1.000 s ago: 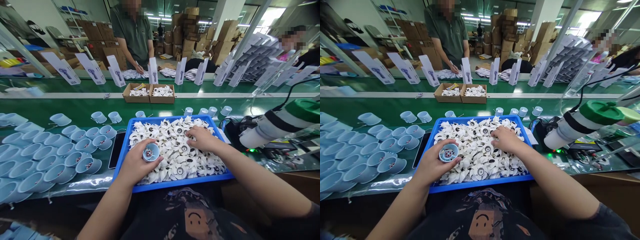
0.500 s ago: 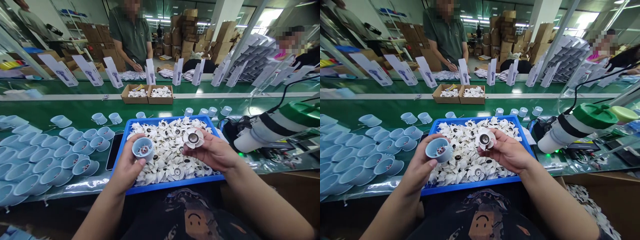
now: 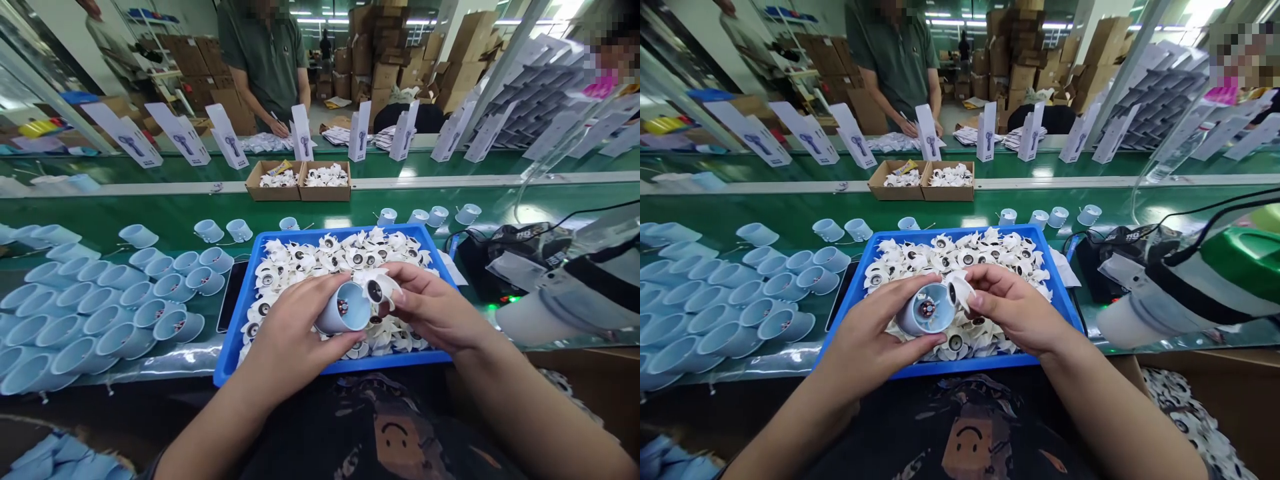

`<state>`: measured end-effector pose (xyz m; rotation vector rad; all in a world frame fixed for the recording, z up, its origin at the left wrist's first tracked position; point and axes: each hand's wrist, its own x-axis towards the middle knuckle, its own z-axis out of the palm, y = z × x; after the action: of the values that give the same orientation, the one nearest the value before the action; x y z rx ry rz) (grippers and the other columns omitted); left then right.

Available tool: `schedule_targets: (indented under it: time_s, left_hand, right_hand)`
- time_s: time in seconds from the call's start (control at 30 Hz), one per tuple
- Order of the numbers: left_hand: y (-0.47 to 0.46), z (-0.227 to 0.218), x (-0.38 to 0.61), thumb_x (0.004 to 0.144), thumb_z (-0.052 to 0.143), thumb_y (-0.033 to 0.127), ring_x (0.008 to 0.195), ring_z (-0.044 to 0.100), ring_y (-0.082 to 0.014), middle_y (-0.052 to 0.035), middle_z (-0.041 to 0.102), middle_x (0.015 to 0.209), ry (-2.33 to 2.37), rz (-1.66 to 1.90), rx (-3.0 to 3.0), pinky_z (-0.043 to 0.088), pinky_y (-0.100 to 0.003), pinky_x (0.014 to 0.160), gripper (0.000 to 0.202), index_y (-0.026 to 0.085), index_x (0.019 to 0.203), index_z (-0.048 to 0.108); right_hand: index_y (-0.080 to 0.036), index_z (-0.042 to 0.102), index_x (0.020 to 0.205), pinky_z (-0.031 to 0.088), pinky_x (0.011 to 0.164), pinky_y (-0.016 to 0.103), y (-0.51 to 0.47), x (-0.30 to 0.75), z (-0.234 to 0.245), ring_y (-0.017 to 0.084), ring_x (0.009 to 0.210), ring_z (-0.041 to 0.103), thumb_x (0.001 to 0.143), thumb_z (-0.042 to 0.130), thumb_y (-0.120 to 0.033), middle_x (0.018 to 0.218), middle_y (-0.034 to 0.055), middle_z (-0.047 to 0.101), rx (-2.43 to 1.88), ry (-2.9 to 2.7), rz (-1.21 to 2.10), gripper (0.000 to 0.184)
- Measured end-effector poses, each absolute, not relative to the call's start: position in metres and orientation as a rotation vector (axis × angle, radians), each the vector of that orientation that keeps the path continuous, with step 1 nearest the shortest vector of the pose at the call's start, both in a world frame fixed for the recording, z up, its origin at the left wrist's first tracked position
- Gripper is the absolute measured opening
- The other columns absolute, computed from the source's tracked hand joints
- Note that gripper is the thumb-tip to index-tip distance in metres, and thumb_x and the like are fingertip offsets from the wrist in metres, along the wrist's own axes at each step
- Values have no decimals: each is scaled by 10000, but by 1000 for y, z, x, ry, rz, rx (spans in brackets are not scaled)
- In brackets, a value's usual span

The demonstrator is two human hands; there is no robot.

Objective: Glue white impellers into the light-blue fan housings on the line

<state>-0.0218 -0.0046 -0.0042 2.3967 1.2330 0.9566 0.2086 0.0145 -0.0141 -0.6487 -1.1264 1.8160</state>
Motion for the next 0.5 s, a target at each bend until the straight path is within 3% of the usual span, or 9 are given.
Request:
schedule_targets:
  time_s: [0.07,0.23,0.33,0.5]
  left_hand:
    - [-4,-3,-21,801,784,406,1188,619,-286,-71,655,1302,1232,956,2432,503,-465,1022,630,275,1356,518]
    - [-6,-10,-7,842,738,297,1178,631,-279,-84,675,1272,1142,977,2586,494,-485,1043,578,247,1368,501]
    - [-6,-14,1,840,732,260,1161,640,-274,-93,679,1256,1119,1004,2563,515,-490,1018,583,246,1370,490]
    - [29,13,-7,737,832,428,1205,584,-327,-100,620,1305,1049,745,2671,497,-543,1013,670,312,1340,562]
  right_hand:
    - [-232,650,1041,513,723,207,14,210,-13,94,794,604,828,792,-295,921,0,623,-697,-1263,1677,263]
    - [-261,699,998,474,812,298,12,202,-11,142,898,573,868,712,-197,975,17,558,-954,-1961,891,145]
    - [-249,685,949,482,788,308,12,202,-13,147,887,570,879,683,-176,985,21,510,-991,-2051,811,101]
    - [-320,610,1180,487,990,366,-1,237,-24,220,1180,520,908,652,-227,1338,62,418,-891,-1958,559,291]
